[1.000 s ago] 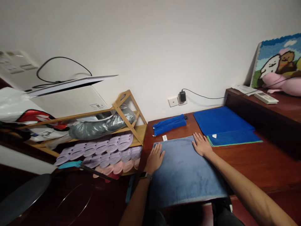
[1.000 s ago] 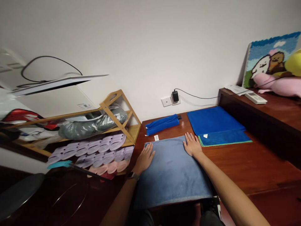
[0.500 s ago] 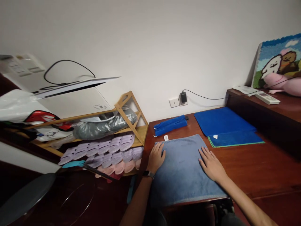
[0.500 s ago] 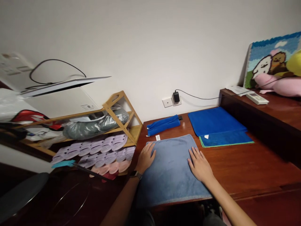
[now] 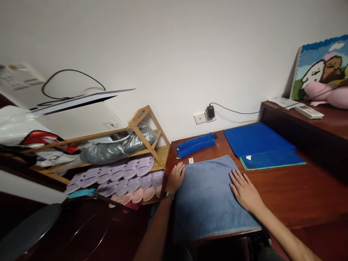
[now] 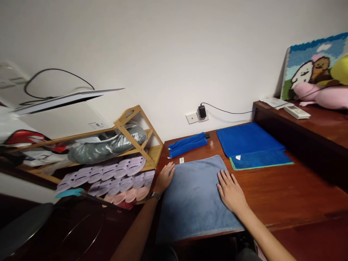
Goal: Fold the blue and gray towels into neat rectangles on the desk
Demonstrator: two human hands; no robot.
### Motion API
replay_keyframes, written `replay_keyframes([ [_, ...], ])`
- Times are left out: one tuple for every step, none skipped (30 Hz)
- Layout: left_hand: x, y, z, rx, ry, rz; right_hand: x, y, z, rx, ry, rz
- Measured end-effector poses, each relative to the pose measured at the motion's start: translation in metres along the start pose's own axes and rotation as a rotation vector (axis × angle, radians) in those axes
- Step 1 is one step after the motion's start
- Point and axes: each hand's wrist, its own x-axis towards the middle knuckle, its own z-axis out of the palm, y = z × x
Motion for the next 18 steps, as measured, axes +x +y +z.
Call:
replay_keyframes([
  [-0.005,0.017,-0.002,0.0,0.034,0.007,-0.004,-0.002,-0.002,0.014,0.022,-0.022],
  [-0.013,0.04,-0.002,-0.001,0.061,0.026,-0.008,-0.005,-0.003,0.03,0.038,-0.05],
  [-0.023,0.067,0.0,-0.005,0.083,0.061,-0.013,-0.007,-0.003,0.043,0.046,-0.079],
  [-0.034,0.098,0.002,-0.011,0.058,0.11,-0.018,-0.009,-0.003,0.05,0.047,-0.107],
  [-0.047,0.129,0.006,-0.014,0.011,0.166,-0.023,-0.011,-0.002,0.05,0.04,-0.138],
  [-0.06,0.158,0.011,-0.017,-0.039,0.225,-0.027,-0.012,-0.001,0.043,0.031,-0.168],
  [-0.072,0.184,0.015,-0.025,-0.083,0.28,-0.03,-0.012,0.001,0.032,0.024,-0.193],
  [-0.083,0.204,0.019,-0.028,-0.115,0.307,-0.032,-0.012,0.003,0.019,0.021,-0.211],
  [-0.093,0.216,0.021,-0.021,-0.136,0.309,-0.034,-0.011,0.005,0.007,0.021,-0.223],
  [-0.101,0.22,0.022,-0.007,-0.149,0.298,-0.034,-0.009,0.007,-0.002,0.022,-0.226],
  [-0.109,0.216,0.021,0.016,-0.155,0.277,-0.034,-0.009,0.008,-0.007,0.023,-0.22],
  [-0.116,0.206,0.018,0.047,-0.153,0.248,-0.033,-0.008,0.008,-0.009,0.027,-0.21],
  [-0.123,0.19,0.014,0.082,-0.143,0.219,-0.031,-0.008,0.007,-0.009,0.032,-0.202],
  [-0.131,0.172,0.009,0.121,-0.123,0.192,-0.029,-0.009,0.005,-0.006,0.037,-0.199],
  [-0.141,0.152,0.003,0.16,-0.09,0.165,-0.028,-0.011,0.003,0.0,0.045,-0.199],
  [-0.151,0.133,-0.002,0.198,-0.052,0.147,-0.027,-0.013,-0.001,0.008,0.06,-0.201],
  [-0.163,0.116,-0.007,0.23,-0.009,0.141,-0.027,-0.015,-0.006,0.021,0.08,-0.206],
  [-0.175,0.1,-0.011,0.256,0.036,0.147,-0.028,-0.017,-0.012,0.04,0.1,-0.217],
])
